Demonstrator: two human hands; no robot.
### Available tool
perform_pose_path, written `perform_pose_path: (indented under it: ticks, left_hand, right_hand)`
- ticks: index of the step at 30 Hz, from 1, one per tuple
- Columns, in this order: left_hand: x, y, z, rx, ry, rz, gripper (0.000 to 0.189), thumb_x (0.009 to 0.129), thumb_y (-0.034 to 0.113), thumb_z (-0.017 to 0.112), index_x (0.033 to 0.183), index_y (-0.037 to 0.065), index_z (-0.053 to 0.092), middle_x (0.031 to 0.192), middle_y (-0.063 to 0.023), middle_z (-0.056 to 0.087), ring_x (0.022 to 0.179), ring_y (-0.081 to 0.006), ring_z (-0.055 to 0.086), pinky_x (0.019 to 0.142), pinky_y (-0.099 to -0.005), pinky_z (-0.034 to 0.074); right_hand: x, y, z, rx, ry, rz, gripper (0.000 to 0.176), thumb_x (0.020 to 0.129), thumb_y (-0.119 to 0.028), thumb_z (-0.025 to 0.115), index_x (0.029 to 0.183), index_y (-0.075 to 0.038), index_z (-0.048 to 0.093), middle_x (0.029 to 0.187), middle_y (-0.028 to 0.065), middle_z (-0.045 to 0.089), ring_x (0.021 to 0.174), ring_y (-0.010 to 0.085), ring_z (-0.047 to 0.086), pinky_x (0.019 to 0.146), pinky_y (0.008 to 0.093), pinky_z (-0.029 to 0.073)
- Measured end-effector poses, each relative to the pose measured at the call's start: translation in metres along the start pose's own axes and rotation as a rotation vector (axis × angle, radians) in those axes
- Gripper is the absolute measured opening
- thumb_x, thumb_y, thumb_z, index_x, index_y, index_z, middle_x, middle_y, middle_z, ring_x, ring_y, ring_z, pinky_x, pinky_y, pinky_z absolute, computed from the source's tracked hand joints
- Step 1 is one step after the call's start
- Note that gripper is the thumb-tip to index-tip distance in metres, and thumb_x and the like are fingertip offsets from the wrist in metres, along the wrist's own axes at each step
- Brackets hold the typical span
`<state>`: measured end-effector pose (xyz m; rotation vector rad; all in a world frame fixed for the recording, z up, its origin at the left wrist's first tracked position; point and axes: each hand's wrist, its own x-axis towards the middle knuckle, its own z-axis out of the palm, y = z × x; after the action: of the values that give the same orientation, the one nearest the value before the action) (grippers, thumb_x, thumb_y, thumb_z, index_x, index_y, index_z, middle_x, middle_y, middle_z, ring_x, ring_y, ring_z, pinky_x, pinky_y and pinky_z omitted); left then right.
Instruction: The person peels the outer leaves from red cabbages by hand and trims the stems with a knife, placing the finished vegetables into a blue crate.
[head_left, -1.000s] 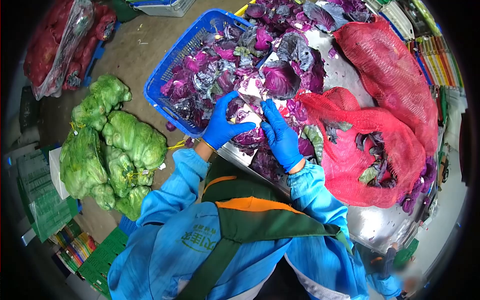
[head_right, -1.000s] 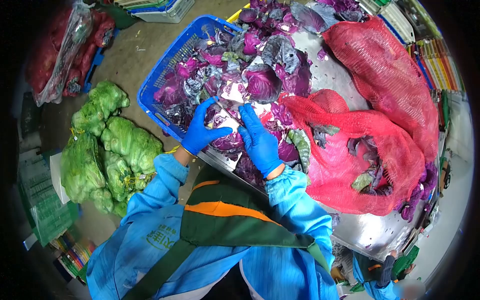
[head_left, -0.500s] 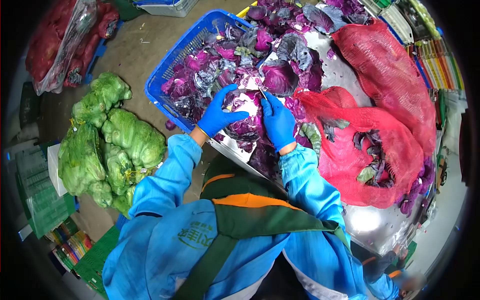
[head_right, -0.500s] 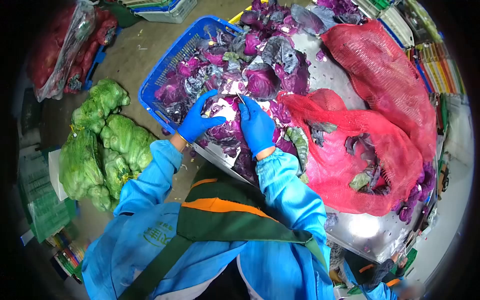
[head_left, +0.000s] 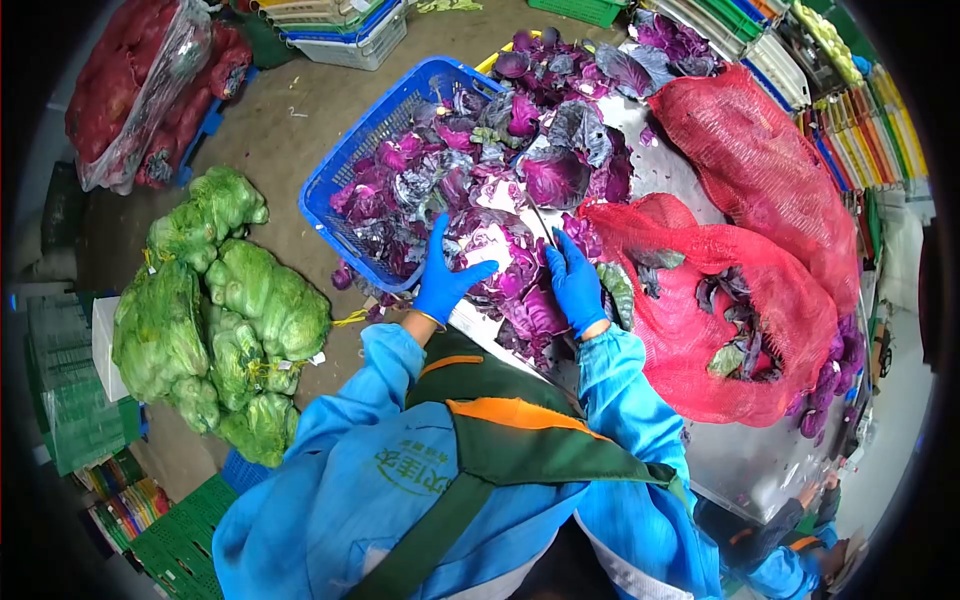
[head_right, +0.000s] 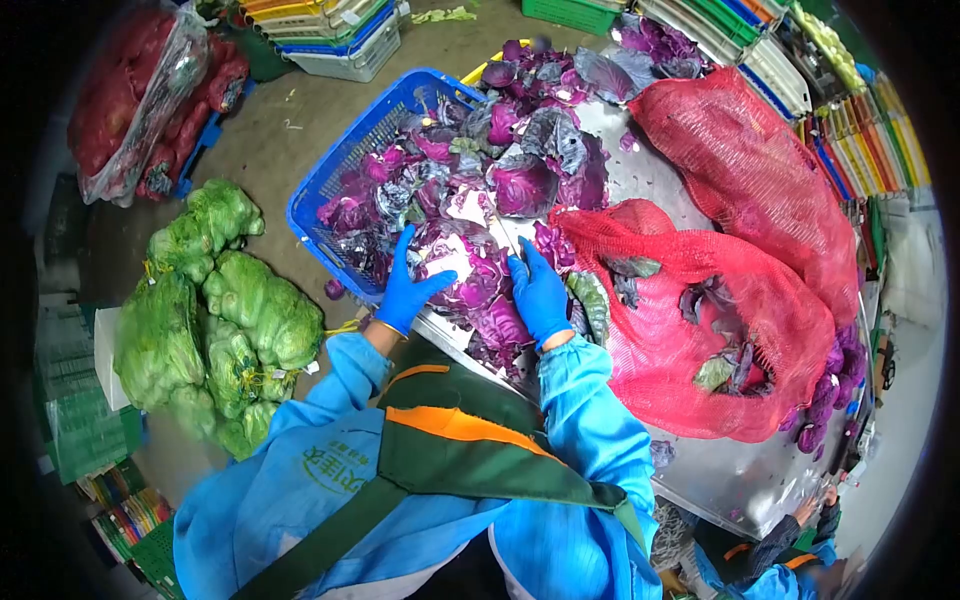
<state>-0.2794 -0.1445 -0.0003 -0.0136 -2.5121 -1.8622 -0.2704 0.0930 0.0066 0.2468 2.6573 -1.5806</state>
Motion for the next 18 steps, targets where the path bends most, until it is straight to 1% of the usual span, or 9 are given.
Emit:
perform_pose_path:
  ticks: [2, 6, 8, 9, 10, 12, 13, 16, 18]
  left_hand:
    - [-0.005, -0.002, 0.006, -0.235, -0.015, -0.087, 0.106, 0.065, 0.023, 0.087, 0.146, 0.004, 0.022, 0.141, -0.0166, 0.037, 0.128, -0.025, 0.04, 0.107, -0.0382, 0.034]
    - [0.008, 0.017, -0.001, -0.111, -0.117, -0.024, 0.102, 0.067, 0.018, 0.086, 0.145, 0.004, 0.023, 0.138, -0.0153, 0.041, 0.125, -0.0239, 0.043, 0.105, -0.0365, 0.038]
    - [0.01, 0.016, 0.002, -0.261, -0.11, -0.11, 0.108, 0.062, 0.029, 0.089, 0.144, 0.001, 0.025, 0.139, -0.0181, 0.04, 0.127, -0.0255, 0.04, 0.106, -0.0376, 0.034]
    - [0.011, 0.014, 0.003, -0.263, -0.095, -0.129, 0.108, 0.063, 0.028, 0.089, 0.144, 0.001, 0.024, 0.138, -0.018, 0.04, 0.127, -0.0254, 0.04, 0.106, -0.0375, 0.034]
    - [0.013, 0.013, 0.005, -0.266, -0.085, -0.141, 0.108, 0.063, 0.028, 0.089, 0.144, 0.001, 0.024, 0.137, -0.0178, 0.041, 0.126, -0.0253, 0.04, 0.106, -0.0375, 0.035]
    - [0.012, 0.034, 0.008, -0.229, -0.08, -0.077, 0.107, 0.062, 0.027, 0.089, 0.144, 0.001, 0.025, 0.136, -0.0166, 0.041, 0.126, -0.0253, 0.041, 0.105, -0.0375, 0.035]
    - [0.007, 0.028, 0.009, -0.095, -0.088, 0.103, 0.107, 0.06, 0.027, 0.09, 0.143, 0.002, 0.027, 0.135, -0.0155, 0.041, 0.126, -0.0255, 0.04, 0.105, -0.0383, 0.035]
    - [-0.004, 0.033, 0.007, 0.031, -0.231, 0.133, 0.111, 0.056, 0.032, 0.091, 0.143, 0.004, 0.028, 0.139, -0.0149, 0.039, 0.131, -0.0262, 0.036, 0.108, -0.0391, 0.031]
    - [0.009, 0.029, -0.002, -0.164, -0.36, 0.048, 0.108, 0.058, 0.027, 0.091, 0.144, 0.005, 0.029, 0.143, -0.0138, 0.038, 0.133, -0.0239, 0.036, 0.11, -0.0377, 0.029]
  right_hand:
    - [-0.009, -0.073, -0.024, -0.092, -0.077, -0.163, 0.052, 0.091, -0.026, 0.059, 0.14, -0.019, 0.042, 0.122, 0.0181, 0.059, 0.098, 0.0369, 0.063, 0.076, 0.0406, 0.052]
    - [0.005, -0.073, -0.018, -0.261, -0.233, -0.397, 0.059, 0.092, -0.029, 0.056, 0.146, -0.024, 0.031, 0.131, 0.0171, 0.053, 0.093, 0.0372, 0.064, 0.069, 0.0409, 0.054]
    - [0.015, -0.07, -0.01, -0.457, -0.254, -0.411, 0.056, 0.093, -0.034, 0.053, 0.144, -0.027, 0.033, 0.135, 0.0163, 0.05, 0.086, 0.0368, 0.065, 0.064, 0.0426, 0.053]
    - [0.019, -0.07, -0.002, -0.406, -0.183, -0.41, 0.049, 0.094, -0.039, 0.049, 0.14, -0.025, 0.041, 0.121, 0.0182, 0.059, 0.082, 0.0386, 0.064, 0.061, 0.0456, 0.052]
    - [0.023, -0.071, 0.003, -0.404, -0.183, -0.408, 0.049, 0.094, -0.039, 0.049, 0.14, -0.025, 0.041, 0.121, 0.0182, 0.059, 0.082, 0.0386, 0.064, 0.061, 0.0456, 0.052]
    - [0.038, -0.07, 0.007, -0.358, -0.086, -0.084, 0.042, 0.094, -0.04, 0.048, 0.132, -0.022, 0.051, 0.103, 0.0197, 0.065, 0.081, 0.0399, 0.063, 0.062, 0.0477, 0.051]
    - [0.058, -0.053, 0.008, -0.323, -0.003, -0.003, 0.038, 0.095, -0.04, 0.048, 0.126, -0.021, 0.058, 0.091, 0.021, 0.066, 0.083, 0.0411, 0.063, 0.065, 0.0487, 0.05]
    - [0.076, -0.034, 0.011, -0.3, -0.084, 0.008, 0.041, 0.089, -0.039, 0.057, 0.124, -0.017, 0.059, 0.098, 0.0191, 0.066, 0.09, 0.0406, 0.062, 0.077, 0.0462, 0.05]
    - [0.071, -0.016, 0.011, -0.287, -0.018, -0.007, 0.041, 0.086, -0.036, 0.061, 0.12, -0.013, 0.059, 0.099, 0.0189, 0.066, 0.09, 0.0393, 0.063, 0.077, 0.045, 0.05]
